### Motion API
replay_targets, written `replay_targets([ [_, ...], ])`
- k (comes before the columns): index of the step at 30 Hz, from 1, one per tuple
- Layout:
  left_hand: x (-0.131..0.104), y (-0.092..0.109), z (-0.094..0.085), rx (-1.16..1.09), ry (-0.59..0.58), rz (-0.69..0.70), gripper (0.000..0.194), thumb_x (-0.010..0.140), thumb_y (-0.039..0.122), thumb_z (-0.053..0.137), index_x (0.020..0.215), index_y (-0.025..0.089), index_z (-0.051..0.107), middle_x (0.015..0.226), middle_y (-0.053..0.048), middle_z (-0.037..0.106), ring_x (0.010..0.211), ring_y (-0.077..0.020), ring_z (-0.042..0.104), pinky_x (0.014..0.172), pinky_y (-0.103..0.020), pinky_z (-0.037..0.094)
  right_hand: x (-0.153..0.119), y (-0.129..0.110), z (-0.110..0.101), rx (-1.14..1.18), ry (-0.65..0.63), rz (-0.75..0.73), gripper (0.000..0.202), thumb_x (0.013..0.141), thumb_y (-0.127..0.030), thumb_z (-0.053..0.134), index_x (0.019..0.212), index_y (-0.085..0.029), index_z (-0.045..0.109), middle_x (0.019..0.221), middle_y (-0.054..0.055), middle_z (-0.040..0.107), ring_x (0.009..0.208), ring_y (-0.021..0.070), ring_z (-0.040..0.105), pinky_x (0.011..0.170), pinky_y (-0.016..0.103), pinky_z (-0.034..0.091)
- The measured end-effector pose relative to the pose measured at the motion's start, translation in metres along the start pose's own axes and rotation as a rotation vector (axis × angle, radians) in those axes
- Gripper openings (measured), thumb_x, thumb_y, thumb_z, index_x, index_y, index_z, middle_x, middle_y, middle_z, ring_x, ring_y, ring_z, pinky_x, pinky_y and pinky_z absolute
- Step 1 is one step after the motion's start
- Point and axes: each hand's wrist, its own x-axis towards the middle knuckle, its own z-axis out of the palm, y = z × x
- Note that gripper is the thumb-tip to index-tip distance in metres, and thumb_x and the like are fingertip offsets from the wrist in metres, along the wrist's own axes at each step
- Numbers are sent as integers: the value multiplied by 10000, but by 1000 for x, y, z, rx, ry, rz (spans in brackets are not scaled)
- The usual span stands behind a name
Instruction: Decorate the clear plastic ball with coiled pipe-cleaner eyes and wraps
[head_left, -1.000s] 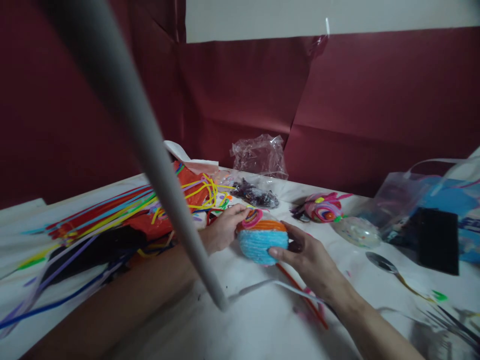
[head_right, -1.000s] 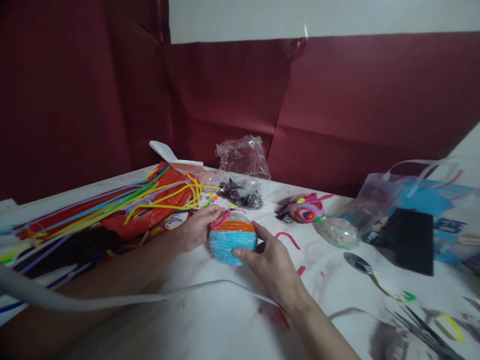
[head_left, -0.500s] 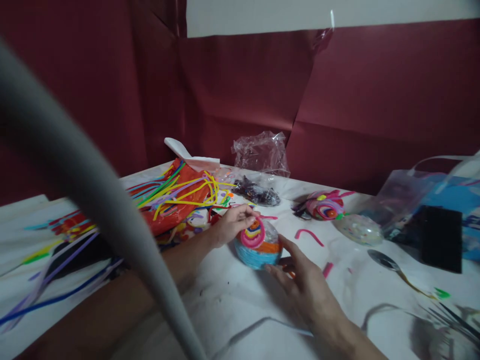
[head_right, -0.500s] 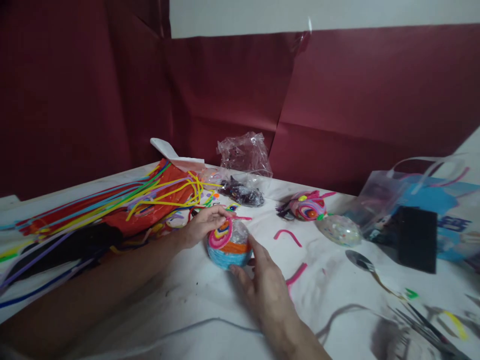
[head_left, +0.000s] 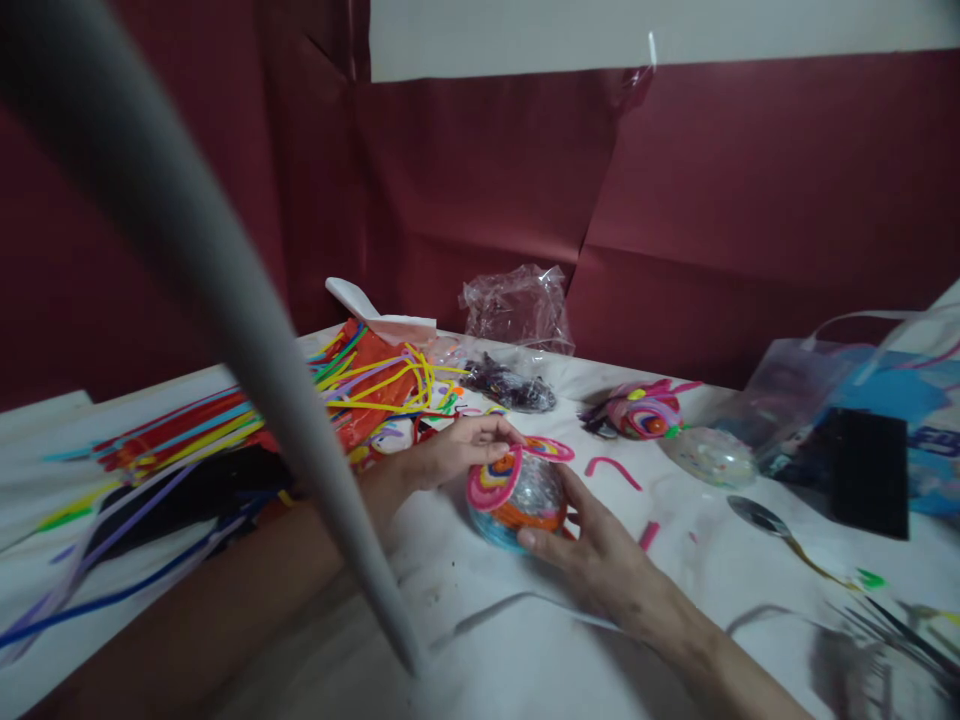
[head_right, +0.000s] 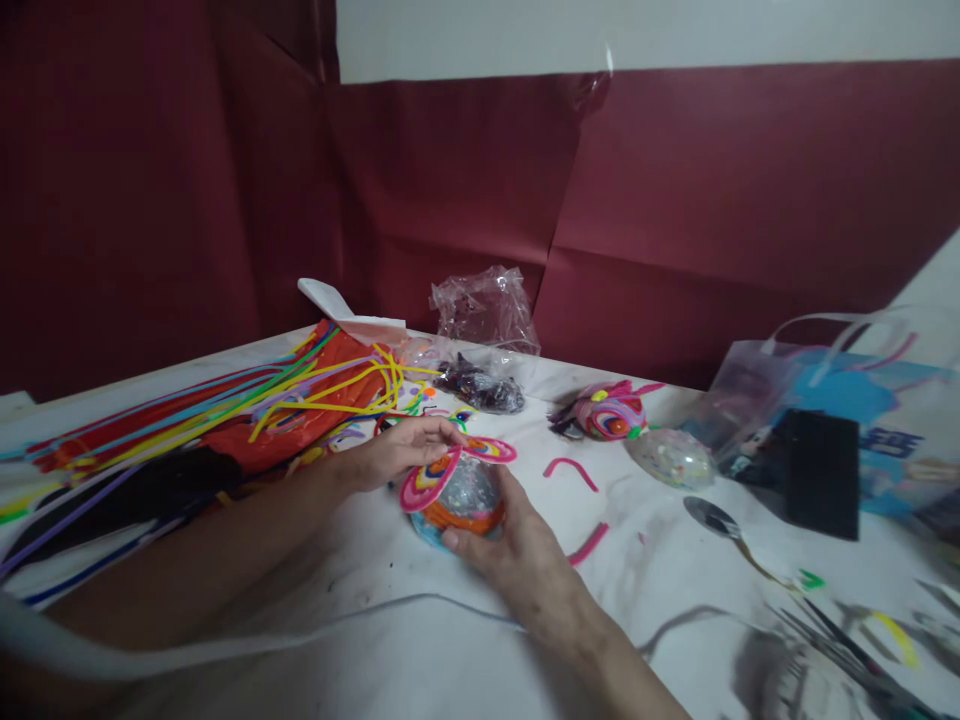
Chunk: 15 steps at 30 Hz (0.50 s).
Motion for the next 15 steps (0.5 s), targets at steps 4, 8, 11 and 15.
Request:
replay_targets([
  [4,1,-3,4,-58,43,-11,379,633,362,787,911,148,645,841,-35,624,779,-117,569,739,-219,410,4,3,6,-40,36,16,925,614,-436,759,1392,-157,342,1296,141,527,1131,300,529,952,409,427],
  [8,3,-9,9,-154,74,-48,506,621,413,779,1027,176,590,933,-66,649,847,-168,611,780,-276,439,2,4,0,-64,55,14,938,629,-443,737,1415,-165,307,1340,143,475,1198,311,472,994,421,392],
  [11,3,-19,11,-203,107,-88,481,665,453,731,1021,171,575,948,-82,657,857,-182,622,790,-300,446,-5,7,-10,-56,28,-5,939,629,-447,736,1414,-164,306,1316,141,503,1179,304,492,993,424,400],
  [15,2,-32,10,-200,150,-138,365,707,434,702,911,145,613,862,-51,654,762,-139,606,740,-263,439,-16,11,-28,-80,14,-55,725,726,-442,668,1348,-177,406,1312,135,515,1154,290,514,965,419,428],
])
